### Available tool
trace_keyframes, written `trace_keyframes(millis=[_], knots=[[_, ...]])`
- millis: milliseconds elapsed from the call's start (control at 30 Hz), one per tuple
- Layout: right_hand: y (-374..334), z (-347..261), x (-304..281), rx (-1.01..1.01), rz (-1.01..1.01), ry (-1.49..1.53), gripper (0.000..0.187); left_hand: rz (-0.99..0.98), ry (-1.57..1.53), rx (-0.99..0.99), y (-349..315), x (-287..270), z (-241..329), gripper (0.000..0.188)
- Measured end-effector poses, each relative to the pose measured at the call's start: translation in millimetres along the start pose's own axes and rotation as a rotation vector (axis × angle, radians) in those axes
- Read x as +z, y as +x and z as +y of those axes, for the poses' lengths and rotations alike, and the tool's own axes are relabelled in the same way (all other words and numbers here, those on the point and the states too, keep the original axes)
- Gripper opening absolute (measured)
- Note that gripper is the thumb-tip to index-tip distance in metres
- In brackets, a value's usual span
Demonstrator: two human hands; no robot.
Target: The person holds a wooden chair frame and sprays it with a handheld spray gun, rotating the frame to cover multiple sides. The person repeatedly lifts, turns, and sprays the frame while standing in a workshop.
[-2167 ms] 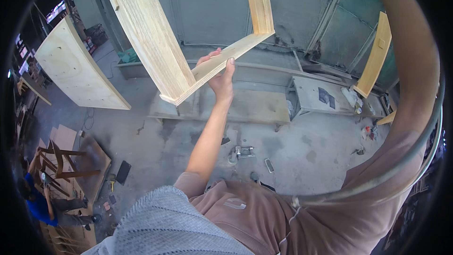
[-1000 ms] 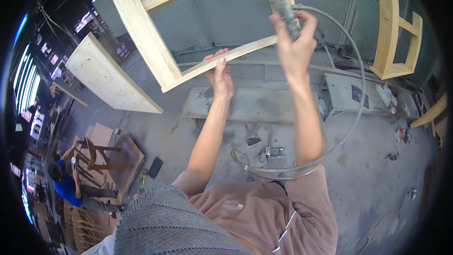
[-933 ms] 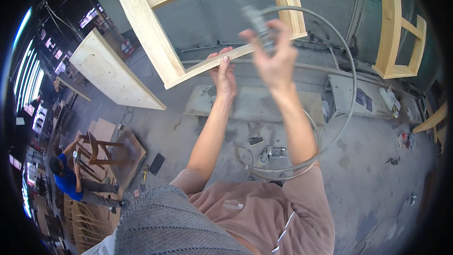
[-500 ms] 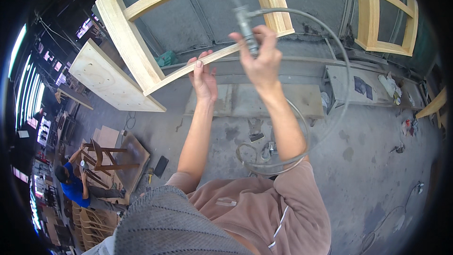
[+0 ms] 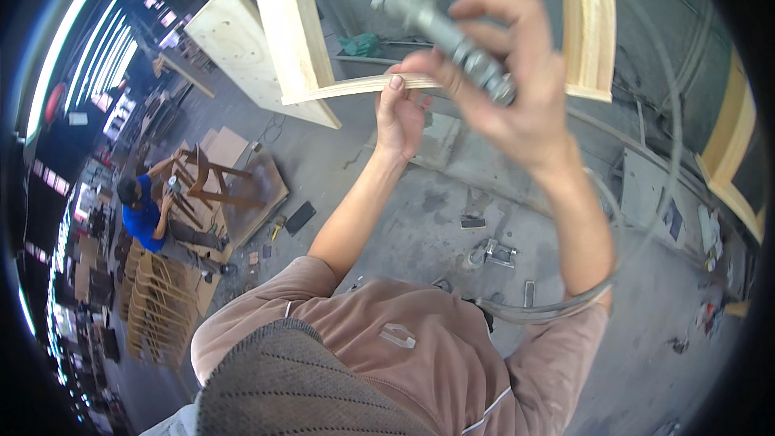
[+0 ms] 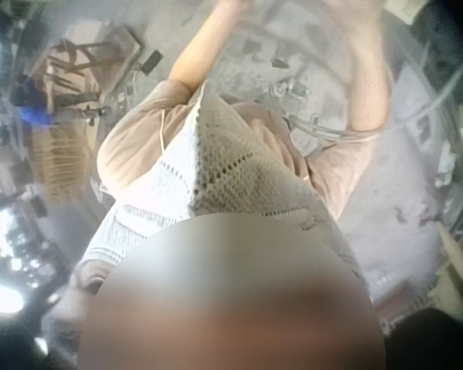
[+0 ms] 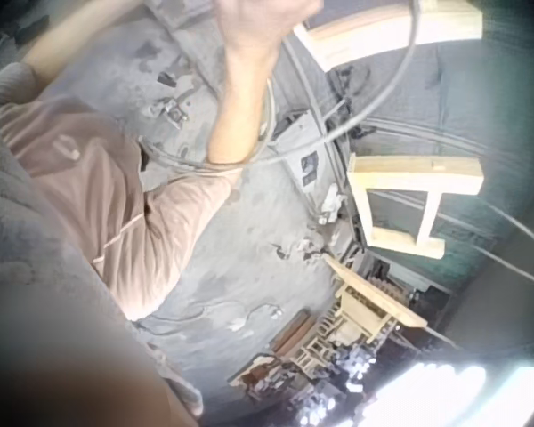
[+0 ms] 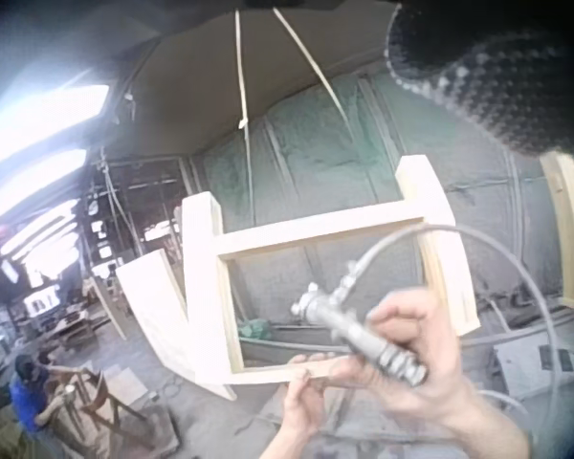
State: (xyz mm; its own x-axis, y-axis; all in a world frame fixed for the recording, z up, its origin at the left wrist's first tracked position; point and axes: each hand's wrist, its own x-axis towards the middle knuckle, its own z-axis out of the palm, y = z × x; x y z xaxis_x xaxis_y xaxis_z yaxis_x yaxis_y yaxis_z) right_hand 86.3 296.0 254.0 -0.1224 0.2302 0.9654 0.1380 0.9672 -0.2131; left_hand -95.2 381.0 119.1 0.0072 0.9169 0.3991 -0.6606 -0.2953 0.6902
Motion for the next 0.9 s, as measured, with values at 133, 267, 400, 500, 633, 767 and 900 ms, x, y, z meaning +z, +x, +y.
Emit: trace_keyframes(millis=[133, 267, 400, 500, 633, 767, 900], knots=[[36.6, 2.4, -17.7, 0.022, -0.144, -0.092, 0.048, 0.074, -0.076, -0.046, -13.1, 2.9, 15.4, 0.067], [39.5, -18.3, -5.2, -0.072, -0.408, 0.022, 0.051, 0.137, -0.231, -0.007, -20.6, 6.5, 23.9, 0.071], [54.0, -19.7, 7.6, 0.033, -0.464, 0.013, 0.052, 0.215, -0.248, 0.017, -20.9, 10.3, 28.6, 0.081], [73.8, -1.2, 15.0, -0.028, -0.36, -0.158, 0.047, 0.25, -0.241, -0.006, -20.3, 12.1, 29.8, 0.094], [77.1, 8.8, 20.9, 0.047, -0.365, -0.274, 0.046, 0.249, -0.255, -0.04, -19.9, 11.5, 28.1, 0.099], [59.9, -2.0, 21.3, 0.046, -0.501, -0.164, 0.043, 0.197, -0.273, -0.039, -17.7, 10.0, 23.9, 0.09], [70.7, 5.2, 15.7, 0.068, -0.425, -0.092, 0.045, 0.167, -0.297, -0.059, -13.7, 11.8, 19.9, 0.087]])
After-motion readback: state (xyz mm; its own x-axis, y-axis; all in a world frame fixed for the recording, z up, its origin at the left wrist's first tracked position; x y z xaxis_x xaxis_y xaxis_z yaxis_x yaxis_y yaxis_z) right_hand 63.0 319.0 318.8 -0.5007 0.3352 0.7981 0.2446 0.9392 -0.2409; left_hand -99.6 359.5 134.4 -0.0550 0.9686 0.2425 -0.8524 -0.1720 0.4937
